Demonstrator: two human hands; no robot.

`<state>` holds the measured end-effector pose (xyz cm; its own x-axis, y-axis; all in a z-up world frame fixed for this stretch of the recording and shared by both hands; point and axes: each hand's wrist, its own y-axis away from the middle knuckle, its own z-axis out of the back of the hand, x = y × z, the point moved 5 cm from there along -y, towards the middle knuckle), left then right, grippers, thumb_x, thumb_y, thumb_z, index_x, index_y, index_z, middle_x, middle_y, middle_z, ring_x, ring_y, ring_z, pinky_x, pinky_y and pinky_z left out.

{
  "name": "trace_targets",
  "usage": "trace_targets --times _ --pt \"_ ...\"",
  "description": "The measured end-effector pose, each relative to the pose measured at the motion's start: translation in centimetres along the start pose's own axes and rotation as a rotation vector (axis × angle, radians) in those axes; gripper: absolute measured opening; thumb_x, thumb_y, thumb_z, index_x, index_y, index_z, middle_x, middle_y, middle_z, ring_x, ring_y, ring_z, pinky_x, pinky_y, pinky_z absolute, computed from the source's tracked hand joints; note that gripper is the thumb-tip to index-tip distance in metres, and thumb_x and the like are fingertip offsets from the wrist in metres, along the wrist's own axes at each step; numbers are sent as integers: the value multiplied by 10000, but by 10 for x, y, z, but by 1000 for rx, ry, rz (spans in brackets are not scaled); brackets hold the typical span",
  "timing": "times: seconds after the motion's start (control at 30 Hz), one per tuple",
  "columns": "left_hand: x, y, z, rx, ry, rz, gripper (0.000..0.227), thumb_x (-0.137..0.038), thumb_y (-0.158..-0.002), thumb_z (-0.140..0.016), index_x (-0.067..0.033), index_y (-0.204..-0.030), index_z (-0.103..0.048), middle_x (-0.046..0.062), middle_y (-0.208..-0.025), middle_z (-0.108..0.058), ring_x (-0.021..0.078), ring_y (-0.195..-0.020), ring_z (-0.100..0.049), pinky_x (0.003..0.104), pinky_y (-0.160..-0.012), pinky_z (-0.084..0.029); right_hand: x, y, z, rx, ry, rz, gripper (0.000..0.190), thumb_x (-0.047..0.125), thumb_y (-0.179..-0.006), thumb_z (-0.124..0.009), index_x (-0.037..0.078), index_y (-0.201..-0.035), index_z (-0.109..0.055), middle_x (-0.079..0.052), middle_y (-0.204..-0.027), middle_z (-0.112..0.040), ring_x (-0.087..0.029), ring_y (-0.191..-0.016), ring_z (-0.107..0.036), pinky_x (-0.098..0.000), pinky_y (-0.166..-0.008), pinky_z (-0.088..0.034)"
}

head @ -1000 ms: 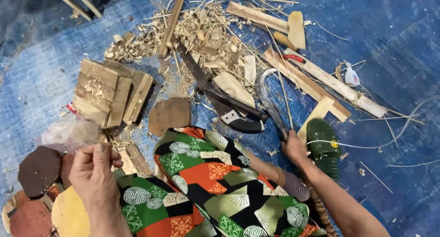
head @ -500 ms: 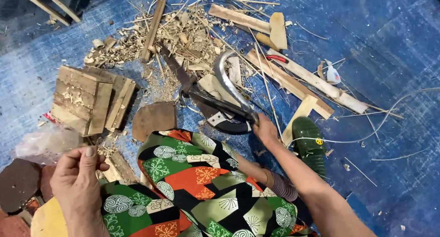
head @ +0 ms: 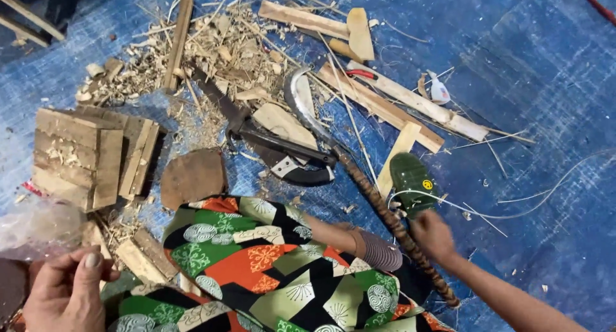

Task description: Hammering, sawing, and assembling wooden components for traditional string instruments.

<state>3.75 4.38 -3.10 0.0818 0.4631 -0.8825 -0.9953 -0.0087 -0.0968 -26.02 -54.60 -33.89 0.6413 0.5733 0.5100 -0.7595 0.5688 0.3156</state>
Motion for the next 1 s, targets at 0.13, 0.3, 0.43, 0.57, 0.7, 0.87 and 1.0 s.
trace_targets --times 0.13,0.3,0.43,0.57,0.7,0.87,1.0 --pt "-31 -2 -18 1 5 60 102 34 -1158 -578 95 -1239 -567 164 -1036 -610 203 -858 -591 283 -791 -518 -47 -15 16 -221 -149 -353 695 351 -835 -700 -93 -1334 -505 -228 -1071 -605 -367 -966 -600 -447 -893 -486" --pt "-53 -9 -37 -1 52 147 145 8 -1030 -638 28 -1173 -640 120 -966 -665 169 -805 -625 257 -721 -517 -77 -71 -7 -263 -15 -249 415 336 -909 -626 -27 -1110 -644 -261 -993 -697 -450 -876 -639 -485 -790 -506" --pt "-51 -6 -37 71 74 143 183 -8 -978 -672 39 -1154 -653 108 -918 -669 171 -771 -623 263 -691 -514 -99 -98 6 -198 224 -328 360 217 -925 -512 22 -1135 -730 -231 -1049 -741 -451 -940 -675 -500 -808 -531" --pt "-55 6 -21 37 61 201 192 -4 -986 -672 14 -1176 -650 116 -959 -681 182 -791 -651 260 -685 -529 -121 -96 42 -418 304 -145 291 146 -891 -596 -19 -1076 -749 -258 -905 -736 -461 -780 -680 -490 -722 -547" --pt "-50 13 -6 -18 48 260 236 -15 -985 -670 13 -1218 -646 105 -980 -657 171 -819 -612 260 -714 -492 -107 -58 58 -258 83 -279 461 284 -955 -597 -135 -1147 -583 -357 -1006 -676 -520 -905 -652 -541 -802 -511" --pt "-50 15 -3 -30 48 259 238 8 -976 -668 35 -1211 -643 120 -961 -661 182 -807 -620 269 -704 -498 4 21 -1 419 116 -505 242 263 -1007 -630 30 -1050 -678 -111 -847 -687 -197 -596 -649 -320 -516 -578" --pt "-49 10 -8 4 -12 280 231 -12 -951 -677 18 -1180 -670 129 -935 -686 199 -799 -646 295 -677 -527 109 -7 -12 146 -28 112 153 200 -866 -694 75 -947 -657 -67 -784 -691 -221 -652 -620 -363 -655 -524"
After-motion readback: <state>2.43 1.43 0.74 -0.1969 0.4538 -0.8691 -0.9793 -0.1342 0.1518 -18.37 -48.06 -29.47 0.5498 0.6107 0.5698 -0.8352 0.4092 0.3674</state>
